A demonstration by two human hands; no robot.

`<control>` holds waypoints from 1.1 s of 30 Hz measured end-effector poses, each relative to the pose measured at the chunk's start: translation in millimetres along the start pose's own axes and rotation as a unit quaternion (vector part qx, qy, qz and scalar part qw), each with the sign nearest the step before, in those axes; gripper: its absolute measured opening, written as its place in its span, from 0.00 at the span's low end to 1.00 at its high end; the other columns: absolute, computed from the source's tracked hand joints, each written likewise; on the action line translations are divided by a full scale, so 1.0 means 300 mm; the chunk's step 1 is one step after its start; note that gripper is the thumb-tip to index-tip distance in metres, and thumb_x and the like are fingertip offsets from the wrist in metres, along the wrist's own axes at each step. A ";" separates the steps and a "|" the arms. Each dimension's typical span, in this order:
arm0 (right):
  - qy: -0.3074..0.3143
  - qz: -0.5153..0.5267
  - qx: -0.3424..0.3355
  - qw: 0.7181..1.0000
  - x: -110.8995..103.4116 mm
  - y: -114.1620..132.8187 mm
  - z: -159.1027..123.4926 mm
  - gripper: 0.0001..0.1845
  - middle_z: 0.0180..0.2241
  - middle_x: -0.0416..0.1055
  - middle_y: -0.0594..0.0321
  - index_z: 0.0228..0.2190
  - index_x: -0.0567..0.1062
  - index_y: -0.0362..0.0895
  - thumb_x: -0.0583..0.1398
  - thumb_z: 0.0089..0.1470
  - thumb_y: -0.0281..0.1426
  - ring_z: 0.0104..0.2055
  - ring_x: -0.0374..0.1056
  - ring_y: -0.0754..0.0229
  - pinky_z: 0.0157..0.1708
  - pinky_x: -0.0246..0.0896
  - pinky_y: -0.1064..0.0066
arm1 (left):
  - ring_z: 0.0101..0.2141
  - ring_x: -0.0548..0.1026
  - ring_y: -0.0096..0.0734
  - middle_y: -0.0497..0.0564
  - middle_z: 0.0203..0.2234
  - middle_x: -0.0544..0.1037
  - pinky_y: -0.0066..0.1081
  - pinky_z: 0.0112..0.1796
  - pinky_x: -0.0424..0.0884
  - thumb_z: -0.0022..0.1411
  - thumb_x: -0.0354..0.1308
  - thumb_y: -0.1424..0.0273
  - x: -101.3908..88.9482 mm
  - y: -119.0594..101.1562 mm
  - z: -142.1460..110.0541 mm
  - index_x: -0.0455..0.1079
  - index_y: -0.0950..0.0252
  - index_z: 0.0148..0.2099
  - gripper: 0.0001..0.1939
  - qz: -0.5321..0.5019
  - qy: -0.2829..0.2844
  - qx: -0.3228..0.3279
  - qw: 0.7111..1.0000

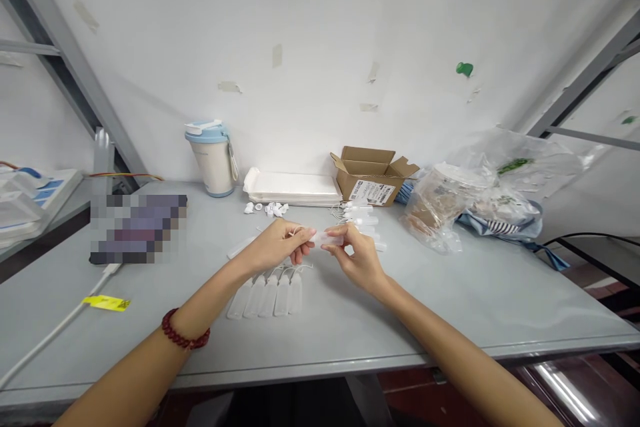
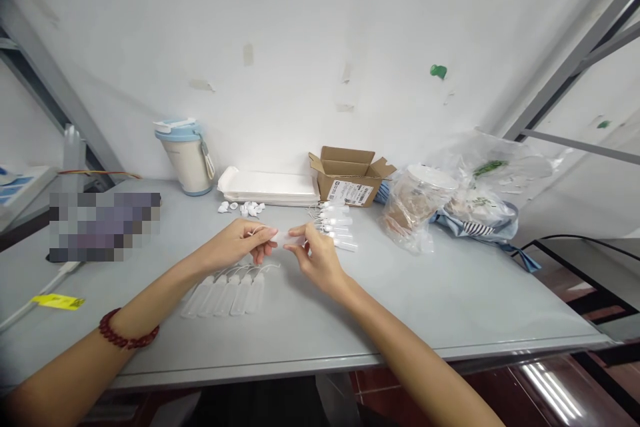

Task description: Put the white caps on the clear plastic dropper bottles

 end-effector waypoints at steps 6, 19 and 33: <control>0.022 0.029 0.061 0.997 0.004 -0.029 0.002 0.08 0.22 0.68 0.66 0.30 0.66 0.45 0.61 0.51 0.34 0.20 0.62 0.65 0.21 0.61 0.72 | 0.25 0.73 0.30 0.49 0.22 0.74 0.29 0.31 0.68 0.57 0.54 0.59 -0.005 -0.020 -0.005 0.71 0.66 0.29 0.16 0.002 -0.014 0.019 1.000; -0.011 0.055 0.059 0.997 -0.017 -0.010 0.002 0.04 0.30 0.71 0.61 0.32 0.68 0.45 0.59 0.51 0.31 0.27 0.65 0.64 0.26 0.63 0.70 | 0.24 0.72 0.28 0.50 0.24 0.72 0.31 0.26 0.73 0.58 0.53 0.55 0.013 -0.016 -0.004 0.68 0.68 0.25 0.20 -0.087 -0.017 -0.003 0.996; 0.007 0.032 0.070 0.997 -0.002 -0.025 -0.007 0.06 0.25 0.69 0.64 0.31 0.66 0.44 0.58 0.52 0.34 0.23 0.63 0.64 0.25 0.60 0.71 | 0.27 0.75 0.30 0.47 0.23 0.74 0.30 0.33 0.70 0.59 0.54 0.61 0.005 -0.047 -0.020 0.70 0.66 0.35 0.13 -0.017 -0.009 0.031 0.999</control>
Point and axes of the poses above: each hand's wrist, its own z-axis towards the middle knuckle, its own x-axis out of the palm, y = z × x, the point moved 10 cm from there along z, towards the middle knuckle
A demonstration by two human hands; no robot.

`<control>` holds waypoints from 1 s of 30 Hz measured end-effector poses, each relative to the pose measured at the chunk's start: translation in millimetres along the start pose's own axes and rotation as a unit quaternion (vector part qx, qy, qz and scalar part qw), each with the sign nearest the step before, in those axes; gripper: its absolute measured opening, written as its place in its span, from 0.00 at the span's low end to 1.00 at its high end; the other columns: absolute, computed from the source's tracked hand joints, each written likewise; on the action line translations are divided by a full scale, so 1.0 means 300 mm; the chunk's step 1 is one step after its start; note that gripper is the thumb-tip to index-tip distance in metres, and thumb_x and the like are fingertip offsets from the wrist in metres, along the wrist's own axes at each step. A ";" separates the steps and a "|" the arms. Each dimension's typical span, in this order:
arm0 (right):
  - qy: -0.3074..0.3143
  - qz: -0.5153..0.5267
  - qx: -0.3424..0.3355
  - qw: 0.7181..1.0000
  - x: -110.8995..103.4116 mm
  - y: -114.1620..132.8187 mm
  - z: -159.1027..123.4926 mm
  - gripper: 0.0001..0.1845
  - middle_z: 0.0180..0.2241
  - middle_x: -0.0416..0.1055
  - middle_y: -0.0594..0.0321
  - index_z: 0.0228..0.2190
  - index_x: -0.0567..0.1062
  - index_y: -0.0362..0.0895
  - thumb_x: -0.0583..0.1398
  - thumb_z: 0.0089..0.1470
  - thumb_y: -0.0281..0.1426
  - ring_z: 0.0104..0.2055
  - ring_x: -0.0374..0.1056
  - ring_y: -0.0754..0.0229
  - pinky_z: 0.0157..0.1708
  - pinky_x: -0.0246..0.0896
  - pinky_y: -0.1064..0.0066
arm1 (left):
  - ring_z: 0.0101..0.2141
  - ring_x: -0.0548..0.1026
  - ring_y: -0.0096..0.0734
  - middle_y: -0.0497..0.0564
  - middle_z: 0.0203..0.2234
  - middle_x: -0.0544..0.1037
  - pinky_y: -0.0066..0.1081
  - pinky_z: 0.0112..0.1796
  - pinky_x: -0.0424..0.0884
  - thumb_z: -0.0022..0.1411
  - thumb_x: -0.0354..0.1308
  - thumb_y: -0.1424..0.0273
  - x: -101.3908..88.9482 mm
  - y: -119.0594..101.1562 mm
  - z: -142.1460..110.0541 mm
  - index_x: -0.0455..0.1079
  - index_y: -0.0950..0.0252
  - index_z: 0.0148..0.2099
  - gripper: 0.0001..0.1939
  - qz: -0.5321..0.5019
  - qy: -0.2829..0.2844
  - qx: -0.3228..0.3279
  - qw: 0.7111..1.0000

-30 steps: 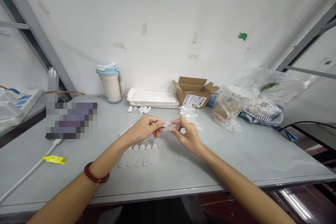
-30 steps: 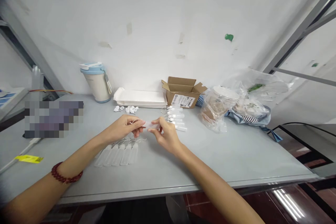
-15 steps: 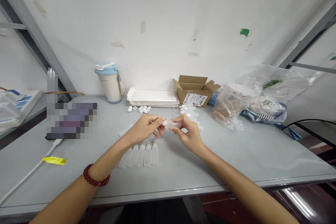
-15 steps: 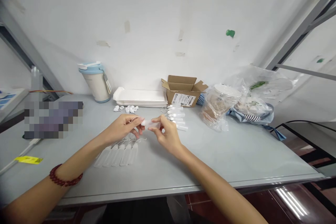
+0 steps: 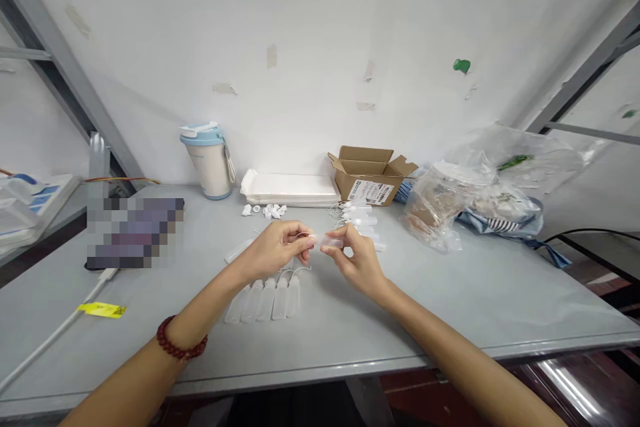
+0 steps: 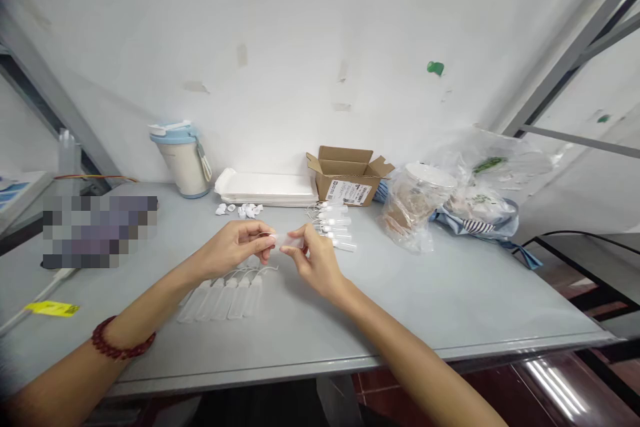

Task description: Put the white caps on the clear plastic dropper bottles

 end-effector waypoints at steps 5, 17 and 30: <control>0.057 0.050 0.100 0.992 0.035 -0.058 0.004 0.09 0.18 0.61 0.71 0.31 0.66 0.44 0.59 0.51 0.36 0.19 0.59 0.66 0.21 0.55 0.73 | 0.28 0.75 0.32 0.49 0.23 0.75 0.30 0.34 0.70 0.58 0.54 0.63 -0.003 0.001 0.001 0.72 0.66 0.35 0.12 0.033 -0.016 0.007 0.999; -0.065 0.085 0.128 0.986 -0.097 -0.142 0.051 0.12 0.25 0.70 0.65 0.34 0.64 0.45 0.57 0.52 0.39 0.23 0.65 0.64 0.25 0.59 0.71 | 0.29 0.75 0.37 0.53 0.26 0.77 0.35 0.35 0.71 0.58 0.50 0.63 -0.283 0.124 0.025 0.72 0.67 0.32 0.14 0.190 -0.223 -0.046 0.955; -0.166 -0.139 0.145 0.965 -0.344 -0.282 0.103 0.08 0.39 0.73 0.55 0.33 0.68 0.44 0.55 0.48 0.30 0.37 0.67 0.55 0.36 0.60 0.64 | 0.47 0.70 0.50 0.60 0.43 0.76 0.40 0.47 0.66 0.54 0.48 0.74 -0.439 0.255 0.008 0.75 0.68 0.43 0.18 0.475 -0.262 -0.097 0.834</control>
Point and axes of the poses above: each hand's wrist, its own z-axis towards the middle knuckle, its own x-axis out of the palm, y = z × x, the point moved 10 cm from there along z, towards the middle knuckle
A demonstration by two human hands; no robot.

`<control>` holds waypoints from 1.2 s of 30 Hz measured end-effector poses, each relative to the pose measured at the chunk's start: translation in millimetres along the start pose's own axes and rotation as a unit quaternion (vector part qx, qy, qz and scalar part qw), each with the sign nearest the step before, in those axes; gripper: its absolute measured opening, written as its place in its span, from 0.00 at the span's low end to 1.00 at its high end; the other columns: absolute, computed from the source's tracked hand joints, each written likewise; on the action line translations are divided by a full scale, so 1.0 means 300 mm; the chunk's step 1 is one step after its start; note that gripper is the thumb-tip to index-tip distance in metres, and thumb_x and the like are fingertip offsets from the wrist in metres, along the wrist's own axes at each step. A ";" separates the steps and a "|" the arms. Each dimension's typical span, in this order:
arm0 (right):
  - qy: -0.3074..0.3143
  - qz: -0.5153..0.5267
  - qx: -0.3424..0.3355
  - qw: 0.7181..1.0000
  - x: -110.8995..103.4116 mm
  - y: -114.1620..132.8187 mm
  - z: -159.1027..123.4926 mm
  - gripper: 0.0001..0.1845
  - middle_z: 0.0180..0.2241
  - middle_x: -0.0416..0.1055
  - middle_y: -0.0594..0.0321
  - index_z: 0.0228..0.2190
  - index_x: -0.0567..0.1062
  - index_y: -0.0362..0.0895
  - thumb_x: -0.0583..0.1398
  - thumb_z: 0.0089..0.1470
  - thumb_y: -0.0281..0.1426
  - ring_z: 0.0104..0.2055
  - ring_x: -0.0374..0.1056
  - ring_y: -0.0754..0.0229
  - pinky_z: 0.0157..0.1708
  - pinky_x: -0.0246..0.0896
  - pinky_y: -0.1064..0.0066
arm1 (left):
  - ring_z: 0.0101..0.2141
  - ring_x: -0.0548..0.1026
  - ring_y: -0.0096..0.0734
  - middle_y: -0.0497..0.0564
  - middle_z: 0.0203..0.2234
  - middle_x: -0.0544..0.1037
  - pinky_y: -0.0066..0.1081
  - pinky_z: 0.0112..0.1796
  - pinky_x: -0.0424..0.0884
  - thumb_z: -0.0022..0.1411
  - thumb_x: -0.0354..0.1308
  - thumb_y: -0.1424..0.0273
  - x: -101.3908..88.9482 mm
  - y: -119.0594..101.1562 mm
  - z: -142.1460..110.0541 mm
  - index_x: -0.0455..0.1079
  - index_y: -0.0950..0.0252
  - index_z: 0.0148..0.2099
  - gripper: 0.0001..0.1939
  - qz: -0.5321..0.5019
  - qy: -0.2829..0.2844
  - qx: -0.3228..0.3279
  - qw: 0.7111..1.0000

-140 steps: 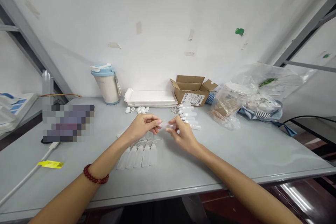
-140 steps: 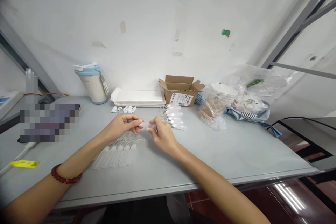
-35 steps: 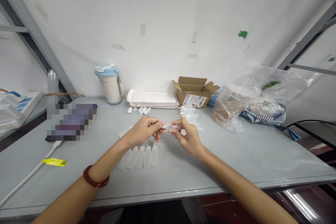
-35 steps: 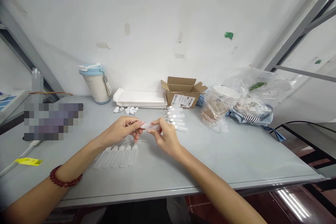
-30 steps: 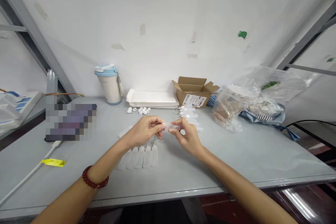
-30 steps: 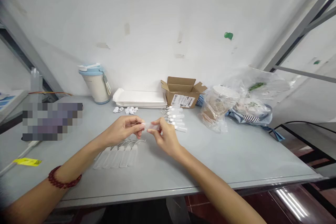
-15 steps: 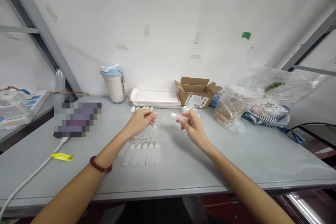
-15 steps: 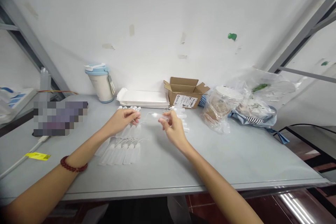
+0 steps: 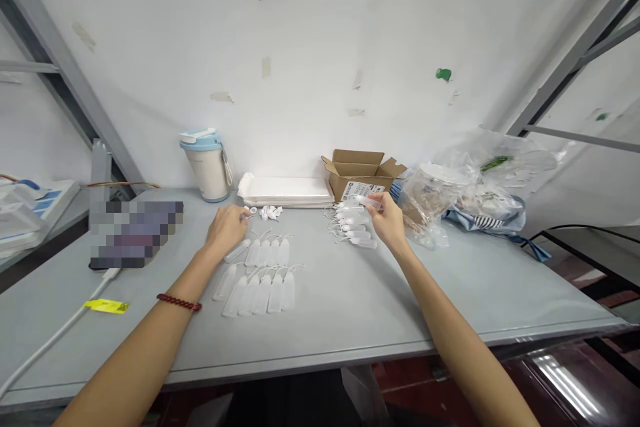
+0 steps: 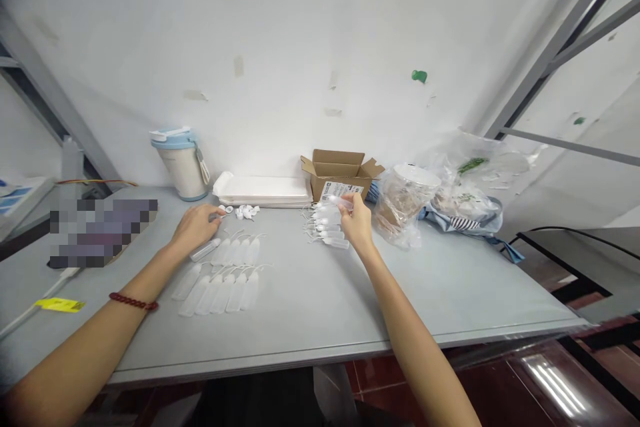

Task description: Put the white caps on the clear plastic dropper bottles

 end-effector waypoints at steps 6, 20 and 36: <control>0.085 -0.018 -0.030 0.996 0.034 0.026 -0.001 0.11 0.41 0.74 0.57 0.35 0.71 0.44 0.55 0.47 0.29 0.42 0.68 0.54 0.38 0.60 0.64 | 0.44 0.73 0.50 0.59 0.38 0.79 0.40 0.43 0.68 0.54 0.48 0.72 0.011 0.003 0.002 0.76 0.67 0.43 0.18 0.009 0.025 -0.013 1.000; 0.260 -0.038 -0.024 0.965 0.090 0.036 -0.038 0.06 0.34 0.74 0.61 0.27 0.73 0.43 0.61 0.41 0.30 0.41 0.68 0.55 0.38 0.59 0.67 | 0.39 0.75 0.45 0.56 0.36 0.79 0.34 0.36 0.68 0.51 0.50 0.69 0.017 0.004 -0.002 0.75 0.62 0.39 0.16 -0.003 0.038 -0.020 0.999; 0.249 -0.138 -0.019 0.958 0.089 0.019 -0.036 0.06 0.34 0.73 0.60 0.26 0.73 0.43 0.61 0.40 0.24 0.40 0.67 0.54 0.38 0.58 0.66 | 0.34 0.75 0.41 0.55 0.31 0.78 0.35 0.37 0.69 0.47 0.57 0.65 -0.068 -0.031 -0.009 0.75 0.67 0.38 0.16 -0.189 0.006 -0.073 0.979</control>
Point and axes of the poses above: each hand's wrist, its own z-axis towards the middle knuckle, its own x-axis out of the palm, y = z × x, the point moved 10 cm from there along z, towards the middle knuckle
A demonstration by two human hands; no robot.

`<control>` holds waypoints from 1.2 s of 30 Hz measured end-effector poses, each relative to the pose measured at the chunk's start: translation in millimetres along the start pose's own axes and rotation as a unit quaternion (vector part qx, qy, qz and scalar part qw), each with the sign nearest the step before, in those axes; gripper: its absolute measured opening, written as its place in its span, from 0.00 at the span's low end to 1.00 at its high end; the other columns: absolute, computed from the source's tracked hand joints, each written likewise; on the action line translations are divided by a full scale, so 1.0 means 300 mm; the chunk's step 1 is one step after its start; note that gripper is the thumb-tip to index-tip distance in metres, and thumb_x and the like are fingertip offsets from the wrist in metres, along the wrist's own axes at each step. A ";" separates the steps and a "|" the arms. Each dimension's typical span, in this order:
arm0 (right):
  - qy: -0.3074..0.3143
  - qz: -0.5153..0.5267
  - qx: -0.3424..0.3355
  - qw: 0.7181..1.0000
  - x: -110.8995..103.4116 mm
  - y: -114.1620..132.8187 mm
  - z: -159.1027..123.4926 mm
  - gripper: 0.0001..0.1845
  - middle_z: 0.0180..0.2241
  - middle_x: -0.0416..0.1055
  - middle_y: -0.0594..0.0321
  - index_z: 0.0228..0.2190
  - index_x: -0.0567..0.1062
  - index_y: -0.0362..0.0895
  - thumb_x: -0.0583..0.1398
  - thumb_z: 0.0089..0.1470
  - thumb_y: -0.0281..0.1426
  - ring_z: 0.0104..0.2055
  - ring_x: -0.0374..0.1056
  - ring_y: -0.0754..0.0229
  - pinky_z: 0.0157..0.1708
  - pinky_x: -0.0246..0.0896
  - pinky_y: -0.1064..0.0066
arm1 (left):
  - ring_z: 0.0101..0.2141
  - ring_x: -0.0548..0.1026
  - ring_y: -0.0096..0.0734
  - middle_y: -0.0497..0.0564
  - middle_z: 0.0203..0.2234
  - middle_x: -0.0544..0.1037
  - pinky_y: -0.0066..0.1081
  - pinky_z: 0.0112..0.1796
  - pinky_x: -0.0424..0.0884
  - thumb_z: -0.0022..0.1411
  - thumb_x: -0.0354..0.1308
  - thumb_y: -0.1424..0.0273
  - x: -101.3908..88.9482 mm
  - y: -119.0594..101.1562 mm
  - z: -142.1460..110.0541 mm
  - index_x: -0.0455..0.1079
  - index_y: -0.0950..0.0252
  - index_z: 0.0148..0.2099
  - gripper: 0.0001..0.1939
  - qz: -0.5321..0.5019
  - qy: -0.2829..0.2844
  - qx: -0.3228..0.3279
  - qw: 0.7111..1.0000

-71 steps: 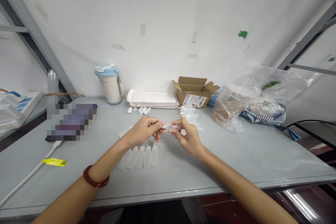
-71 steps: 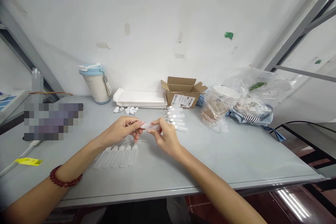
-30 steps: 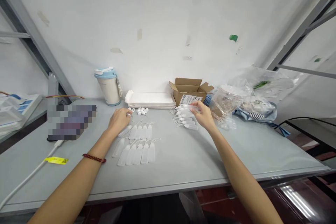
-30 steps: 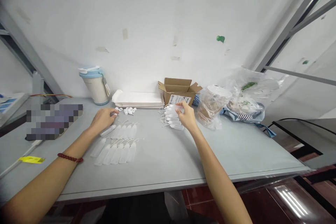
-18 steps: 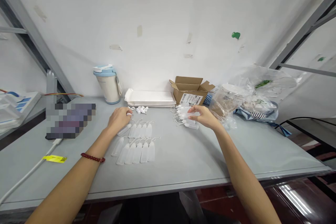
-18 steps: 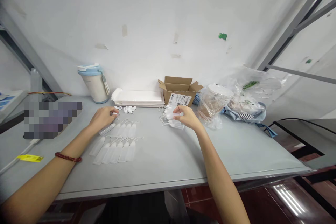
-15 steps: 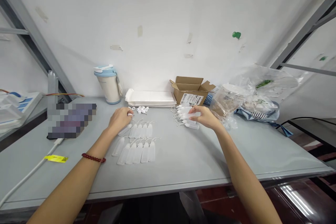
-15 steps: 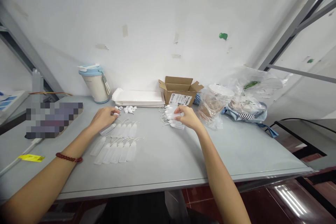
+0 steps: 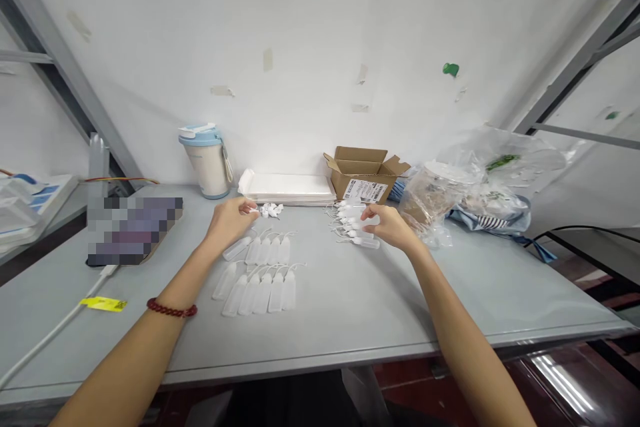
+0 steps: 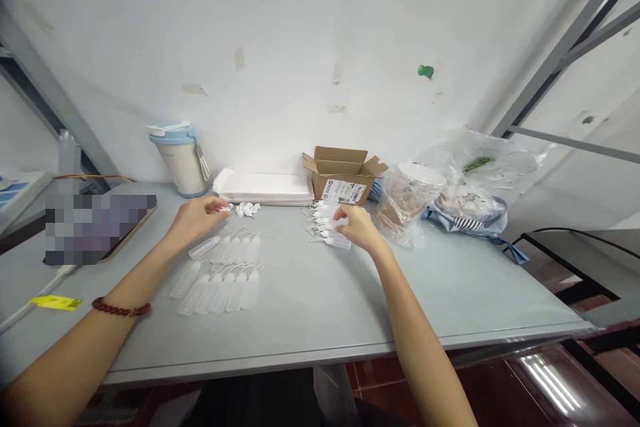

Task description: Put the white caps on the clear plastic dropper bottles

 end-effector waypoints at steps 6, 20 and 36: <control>-0.042 0.059 -0.106 0.992 -0.004 0.145 -0.040 0.02 0.29 0.72 0.61 0.25 0.71 0.43 0.59 0.47 0.29 0.36 0.66 0.57 0.37 0.58 0.66 | 0.28 0.72 0.29 0.53 0.35 0.76 0.32 0.34 0.70 0.47 0.62 0.57 0.048 -0.055 -0.046 0.74 0.67 0.44 0.24 -0.260 0.073 -0.041 0.962; 0.324 0.177 -0.282 0.886 0.342 0.489 -0.309 0.19 0.25 0.68 0.66 0.46 0.71 0.42 0.60 0.53 0.36 0.26 0.63 0.66 0.28 0.58 0.76 | 0.30 0.70 0.27 0.51 0.39 0.75 0.32 0.35 0.69 0.46 0.66 0.60 0.135 -0.153 -0.109 0.75 0.64 0.37 0.17 -0.380 0.171 -0.022 0.909; 0.115 -0.017 -0.377 0.919 0.287 0.485 -0.276 0.13 0.29 0.70 0.58 0.40 0.73 0.42 0.51 0.60 0.34 0.31 0.64 0.61 0.30 0.57 0.72 | 0.35 0.75 0.35 0.52 0.30 0.77 0.38 0.42 0.69 0.43 0.68 0.62 0.177 -0.187 -0.144 0.73 0.66 0.32 0.15 -0.403 0.212 -0.039 0.889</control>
Point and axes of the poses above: each hand's wrist, its own z-axis towards the middle knuckle, its own x-axis out of the palm, y = z × x, the point moved 10 cm from there along z, towards the middle knuckle
